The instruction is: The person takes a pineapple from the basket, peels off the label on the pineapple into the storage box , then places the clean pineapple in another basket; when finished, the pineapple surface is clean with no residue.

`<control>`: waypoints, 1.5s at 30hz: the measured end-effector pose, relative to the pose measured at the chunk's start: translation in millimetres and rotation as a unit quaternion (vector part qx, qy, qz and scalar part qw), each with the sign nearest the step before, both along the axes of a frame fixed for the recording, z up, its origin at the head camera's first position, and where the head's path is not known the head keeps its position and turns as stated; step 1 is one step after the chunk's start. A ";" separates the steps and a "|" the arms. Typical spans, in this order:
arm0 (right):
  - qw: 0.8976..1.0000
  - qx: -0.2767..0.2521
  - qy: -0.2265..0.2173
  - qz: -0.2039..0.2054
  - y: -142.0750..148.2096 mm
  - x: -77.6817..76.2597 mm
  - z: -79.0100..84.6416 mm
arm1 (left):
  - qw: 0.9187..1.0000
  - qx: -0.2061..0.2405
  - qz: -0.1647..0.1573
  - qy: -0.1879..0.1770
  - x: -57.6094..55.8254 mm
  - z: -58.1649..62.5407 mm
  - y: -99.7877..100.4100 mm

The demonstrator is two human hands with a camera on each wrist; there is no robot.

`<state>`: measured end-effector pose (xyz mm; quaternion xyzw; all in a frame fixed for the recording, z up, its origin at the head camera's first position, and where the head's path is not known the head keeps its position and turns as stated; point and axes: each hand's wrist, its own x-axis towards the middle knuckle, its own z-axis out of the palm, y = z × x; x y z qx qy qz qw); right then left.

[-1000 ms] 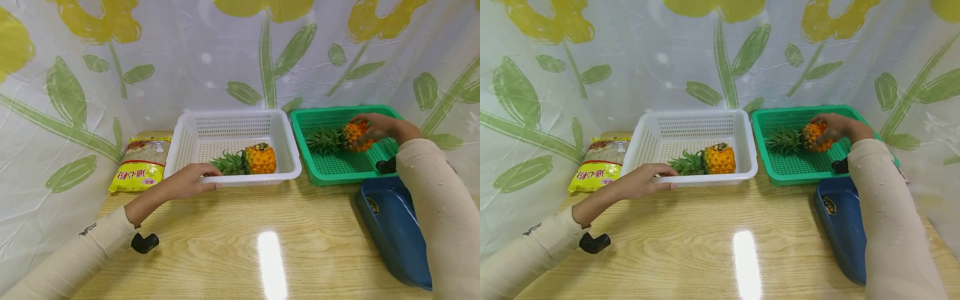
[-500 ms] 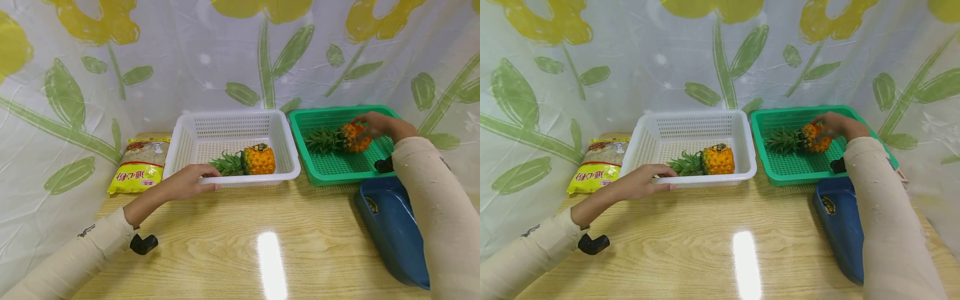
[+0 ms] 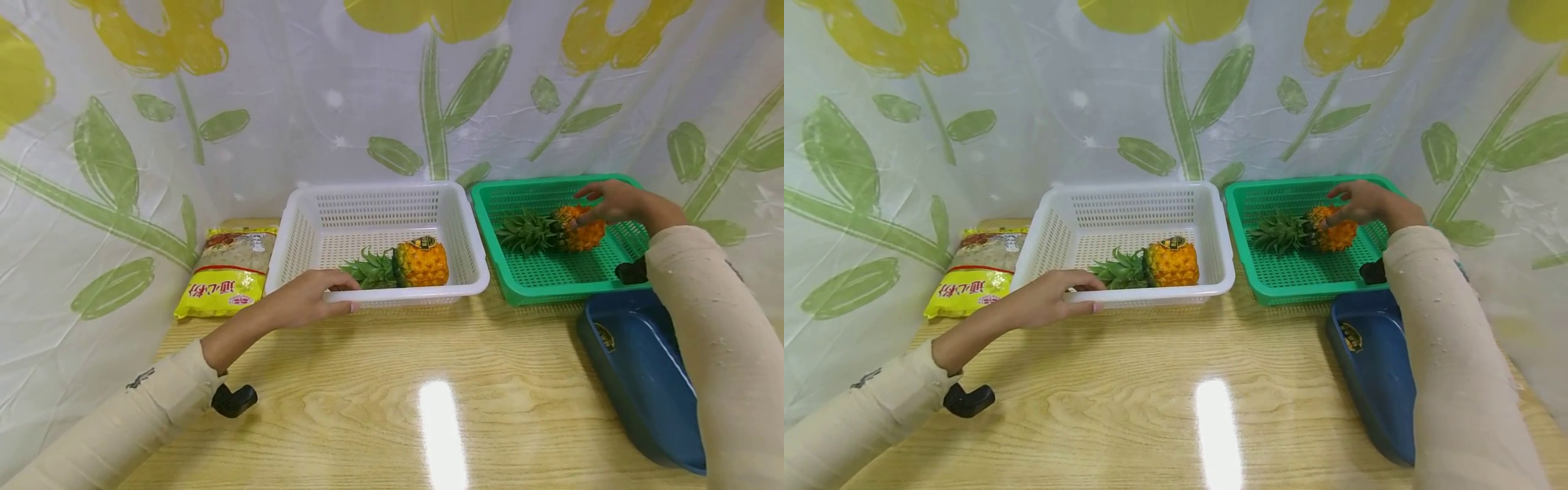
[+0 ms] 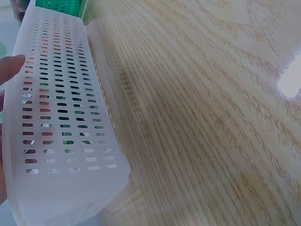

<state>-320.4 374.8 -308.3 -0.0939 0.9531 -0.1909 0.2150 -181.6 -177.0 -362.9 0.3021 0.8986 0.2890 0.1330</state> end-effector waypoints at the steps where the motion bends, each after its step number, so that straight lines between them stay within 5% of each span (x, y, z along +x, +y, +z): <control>1: 1.000 0.002 0.003 0.002 0.2 0.2 0.4 | 1.000 0.001 -0.001 0.000 0.0 -0.2 0.1; 16: 0.997 -0.043 0.058 -0.002 -9.1 6.1 26.5 | 1.000 0.004 -0.004 0.004 1.3 -1.5 1.3; 30: 0.992 -0.091 0.085 0.023 -53.0 25.0 57.0 | 1.000 0.015 0.001 0.021 4.1 -2.6 -2.8; 45: 0.981 -0.140 0.103 0.086 -108.6 44.4 57.1 | 0.997 0.055 0.046 0.040 12.6 -1.4 -14.7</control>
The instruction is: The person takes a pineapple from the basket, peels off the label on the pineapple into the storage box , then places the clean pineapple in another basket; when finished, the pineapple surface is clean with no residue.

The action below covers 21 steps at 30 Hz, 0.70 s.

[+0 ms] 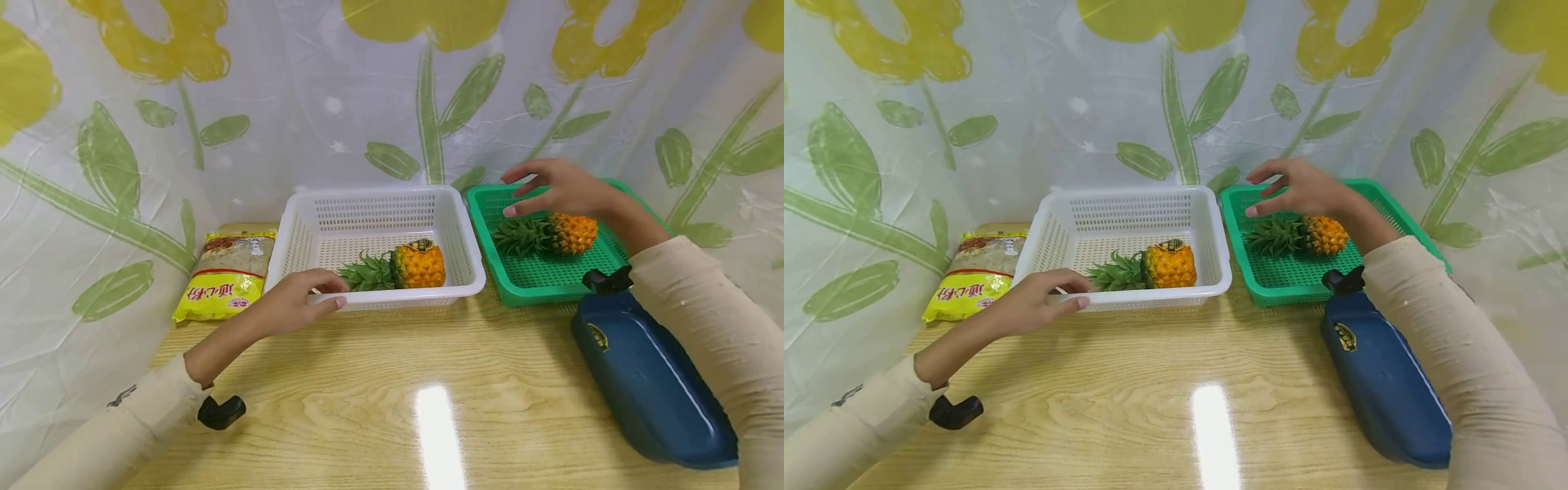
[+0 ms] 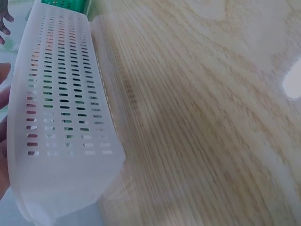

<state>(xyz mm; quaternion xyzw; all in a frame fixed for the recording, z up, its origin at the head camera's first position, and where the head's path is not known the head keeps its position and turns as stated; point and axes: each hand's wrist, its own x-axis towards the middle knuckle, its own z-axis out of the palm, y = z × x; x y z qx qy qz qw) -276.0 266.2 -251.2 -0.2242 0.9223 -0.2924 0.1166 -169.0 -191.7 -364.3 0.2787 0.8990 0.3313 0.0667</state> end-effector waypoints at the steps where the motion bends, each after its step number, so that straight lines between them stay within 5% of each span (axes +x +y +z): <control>1: 1.000 -0.002 -0.002 0.002 -4.2 0.9 -0.5 | 1.000 0.004 0.007 0.001 1.0 -0.2 -1.5; 15: 0.998 -0.039 -0.027 0.036 -55.3 11.3 -17.1 | 0.990 0.016 0.129 0.048 1.9 7.8 -28.1; 21: 0.996 -0.048 -0.049 0.057 -73.1 11.4 -23.7 | 0.985 -0.013 0.170 0.035 -0.2 2.1 -39.6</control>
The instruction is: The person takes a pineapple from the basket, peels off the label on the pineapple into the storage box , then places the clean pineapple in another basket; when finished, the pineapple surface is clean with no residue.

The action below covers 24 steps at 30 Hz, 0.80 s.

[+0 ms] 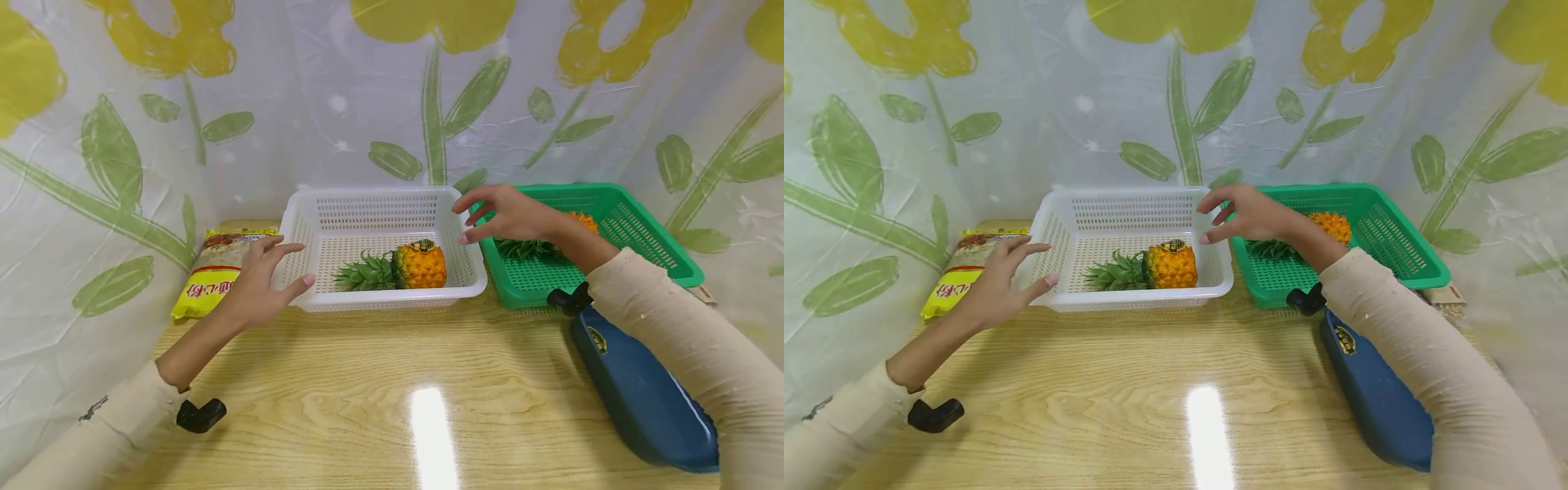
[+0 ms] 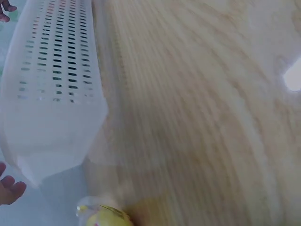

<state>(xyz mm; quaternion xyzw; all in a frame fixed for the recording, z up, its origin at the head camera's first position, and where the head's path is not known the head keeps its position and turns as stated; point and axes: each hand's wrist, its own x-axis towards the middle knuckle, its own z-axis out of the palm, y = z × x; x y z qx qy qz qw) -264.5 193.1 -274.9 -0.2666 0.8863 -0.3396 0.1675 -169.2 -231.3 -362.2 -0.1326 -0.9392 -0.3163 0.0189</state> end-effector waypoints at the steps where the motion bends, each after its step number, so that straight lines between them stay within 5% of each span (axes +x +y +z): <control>1: 1.000 0.003 -0.003 0.003 -2.9 -0.4 -0.2 | 1.000 -0.004 0.005 -0.004 0.0 -1.6 -1.3; 10: 0.997 0.058 0.003 0.045 -30.0 -14.3 1.2 | 0.997 -0.004 0.030 -0.064 -2.6 -14.7 -10.2; 24: 0.988 0.116 -0.079 0.059 -59.9 -46.2 -9.9 | 0.990 0.075 -0.002 -0.116 -9.6 -28.3 -15.0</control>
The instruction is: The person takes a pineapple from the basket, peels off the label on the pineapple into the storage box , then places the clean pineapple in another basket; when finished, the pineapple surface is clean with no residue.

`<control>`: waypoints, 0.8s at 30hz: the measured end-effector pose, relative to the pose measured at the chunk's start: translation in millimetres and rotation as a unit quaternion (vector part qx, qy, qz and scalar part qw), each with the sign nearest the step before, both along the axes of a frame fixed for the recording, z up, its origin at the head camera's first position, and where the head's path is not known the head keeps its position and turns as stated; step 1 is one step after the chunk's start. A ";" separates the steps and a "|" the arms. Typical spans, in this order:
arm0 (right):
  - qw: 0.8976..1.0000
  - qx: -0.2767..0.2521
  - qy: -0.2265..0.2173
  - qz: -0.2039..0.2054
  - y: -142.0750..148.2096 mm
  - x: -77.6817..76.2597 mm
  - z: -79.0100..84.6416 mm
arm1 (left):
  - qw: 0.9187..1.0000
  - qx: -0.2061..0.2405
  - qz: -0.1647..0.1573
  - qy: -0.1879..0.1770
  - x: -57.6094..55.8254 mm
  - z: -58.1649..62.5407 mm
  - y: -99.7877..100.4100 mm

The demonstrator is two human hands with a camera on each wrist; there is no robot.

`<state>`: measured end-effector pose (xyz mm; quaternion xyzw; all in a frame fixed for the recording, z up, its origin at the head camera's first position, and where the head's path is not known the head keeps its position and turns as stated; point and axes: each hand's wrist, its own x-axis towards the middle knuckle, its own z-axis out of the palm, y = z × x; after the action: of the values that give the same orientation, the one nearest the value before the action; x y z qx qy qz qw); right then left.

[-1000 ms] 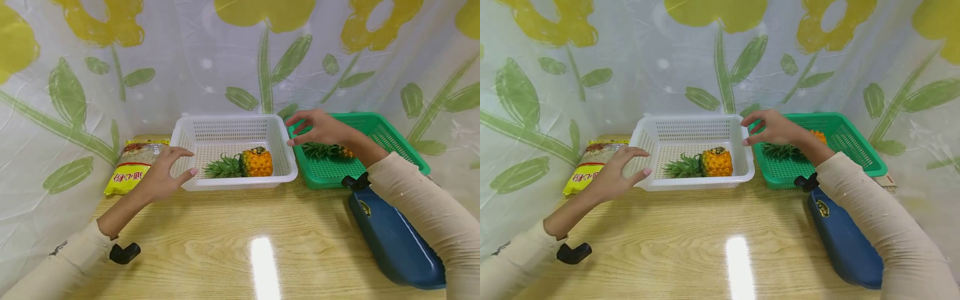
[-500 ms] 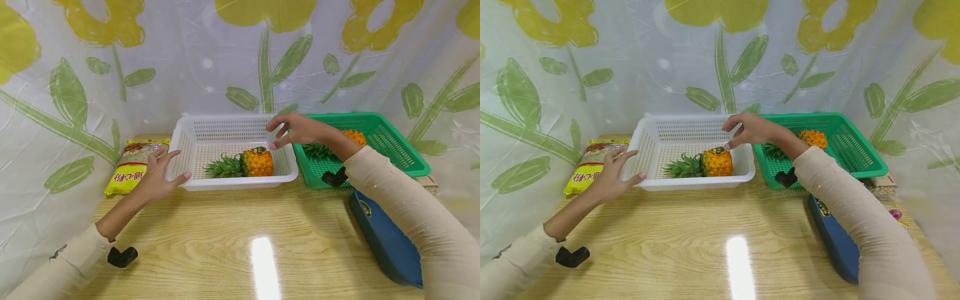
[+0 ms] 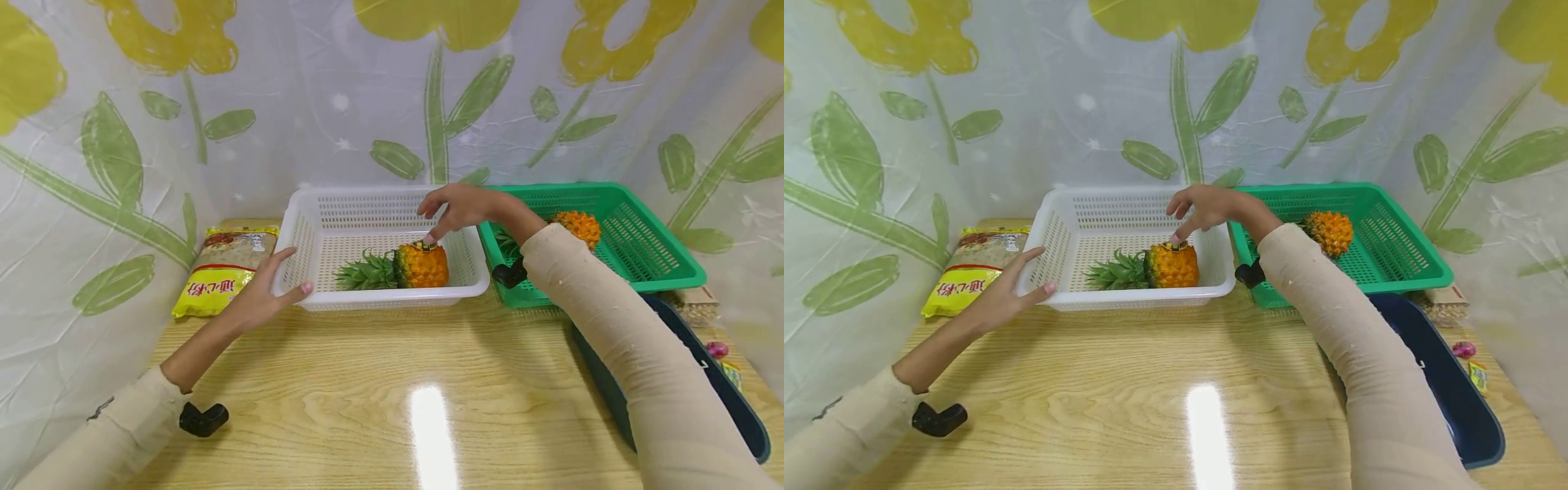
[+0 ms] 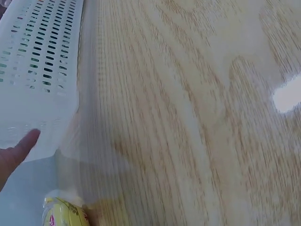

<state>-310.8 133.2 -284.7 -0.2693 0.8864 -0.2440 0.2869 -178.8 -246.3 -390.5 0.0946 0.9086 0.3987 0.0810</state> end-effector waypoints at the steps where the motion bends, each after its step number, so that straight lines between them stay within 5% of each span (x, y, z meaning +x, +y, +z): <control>1: 1.000 0.003 -0.007 -0.001 -0.9 -1.8 -1.1 | 1.000 0.004 0.000 -0.002 -0.1 -0.2 -0.1; 24: 0.992 0.073 -0.098 0.029 -23.0 -24.2 -25.6 | 0.999 0.051 0.007 -0.016 -1.3 -1.5 -0.6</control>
<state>-335.0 110.2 -310.3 -0.2476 0.8613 -0.1955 0.3983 -180.1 -247.0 -392.0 0.0859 0.8865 0.4462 0.0876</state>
